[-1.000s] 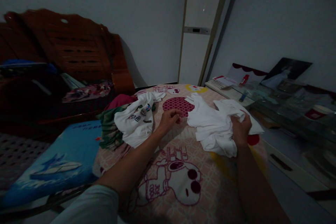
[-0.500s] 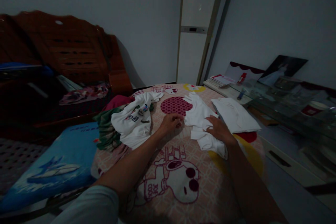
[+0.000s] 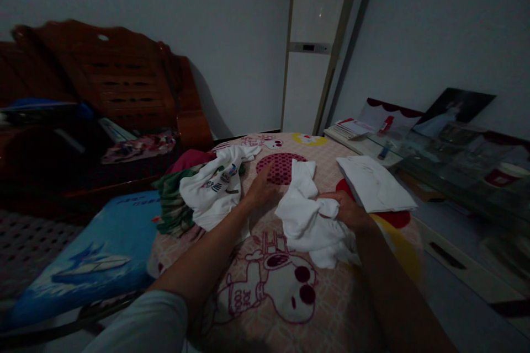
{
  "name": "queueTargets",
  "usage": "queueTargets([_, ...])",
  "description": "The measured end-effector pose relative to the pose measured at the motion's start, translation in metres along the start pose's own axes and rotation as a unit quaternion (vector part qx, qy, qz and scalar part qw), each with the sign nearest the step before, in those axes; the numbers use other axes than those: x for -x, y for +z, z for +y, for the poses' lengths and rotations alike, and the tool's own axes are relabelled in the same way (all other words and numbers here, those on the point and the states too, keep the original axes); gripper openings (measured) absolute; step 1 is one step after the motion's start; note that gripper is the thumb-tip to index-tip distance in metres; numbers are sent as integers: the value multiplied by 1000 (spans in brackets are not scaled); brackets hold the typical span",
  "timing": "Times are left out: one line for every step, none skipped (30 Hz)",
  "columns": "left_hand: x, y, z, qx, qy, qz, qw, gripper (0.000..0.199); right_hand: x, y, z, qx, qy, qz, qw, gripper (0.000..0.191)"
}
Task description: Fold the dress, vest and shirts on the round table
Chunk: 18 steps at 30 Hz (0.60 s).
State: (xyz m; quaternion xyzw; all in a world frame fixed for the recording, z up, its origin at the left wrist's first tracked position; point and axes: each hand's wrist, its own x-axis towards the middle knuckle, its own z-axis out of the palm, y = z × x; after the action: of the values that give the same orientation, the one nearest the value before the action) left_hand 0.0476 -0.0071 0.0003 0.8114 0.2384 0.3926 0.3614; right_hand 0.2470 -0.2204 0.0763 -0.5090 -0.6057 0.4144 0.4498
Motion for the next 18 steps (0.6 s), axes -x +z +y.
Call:
queueTargets([1, 0, 0, -15, 17, -26, 999, 98, 0, 5, -2, -30, 1, -26, 999, 31])
queueTargets([3, 2, 1, -30, 33, -56, 997, 102, 1, 9, -3, -50, 1, -49, 998, 32])
queueTargets([5, 4, 2, -45, 46, -88, 994, 102, 1, 12, -3, -62, 0, -68, 996, 32])
queueTargets([6, 7, 4, -60, 59, -124, 989, 98, 1, 15, -2, -70, 1, -86, 994, 32])
queueTargets([8, 10, 6, -75, 69, -160, 982, 88, 2, 16, -1, -77, 1, -93, 993, 33])
queueTargets([9, 12, 8, -90, 72, -191, 975, 74, 2, 17, 1, -85, 0, -91, 992, 35])
queueTargets([10, 14, 10, -99, 70, -214, 969, 57, 3, 16, 3, -95, 1, -78, 992, 36])
queueTargets([9, 14, 13, -98, 65, -227, 967, 40, 4, 13, 5, -106, 1, -49, 993, 35])
queueTargets([9, 12, 16, -79, 55, -227, 969, 27, 4, 10, 7, -118, -1, -3, 993, 34])
queueTargets([7, 9, 19, -39, 40, -213, 976, 19, 4, 5, 9, -126, -6, 58, 990, 33])
queueTargets([5, 4, 22, 15, 20, -190, 982, 15, 4, -1, 11, -130, -13, 130, 983, 31])
queueTargets([3, -3, 25, 72, 2, -162, 984, 14, 3, -8, 13, -128, -22, 203, 971, 30])
queueTargets([0, -10, 27, 122, -18, -129, 984, 15, 2, -15, 16, -118, -32, 274, 954, 29])
queueTargets([-2, -18, 30, 161, -40, -92, 982, 16, 1, -22, 19, -99, -38, 331, 938, 30])
queueTargets([-4, -26, 32, 184, -62, -52, 980, 18, 0, -29, 22, -72, -38, 371, 925, 31])
queueTargets([-6, -33, 33, 191, -80, -12, 978, 19, -2, -34, 25, -37, -33, 395, 917, 31])
queueTargets([-7, -40, 34, 183, -93, 29, 978, 20, -3, -38, 29, 5, -23, 403, 915, 30])
queueTargets([-7, -46, 36, 175, -106, 59, 977, 20, -4, -40, 31, 52, -10, 395, 917, 30])
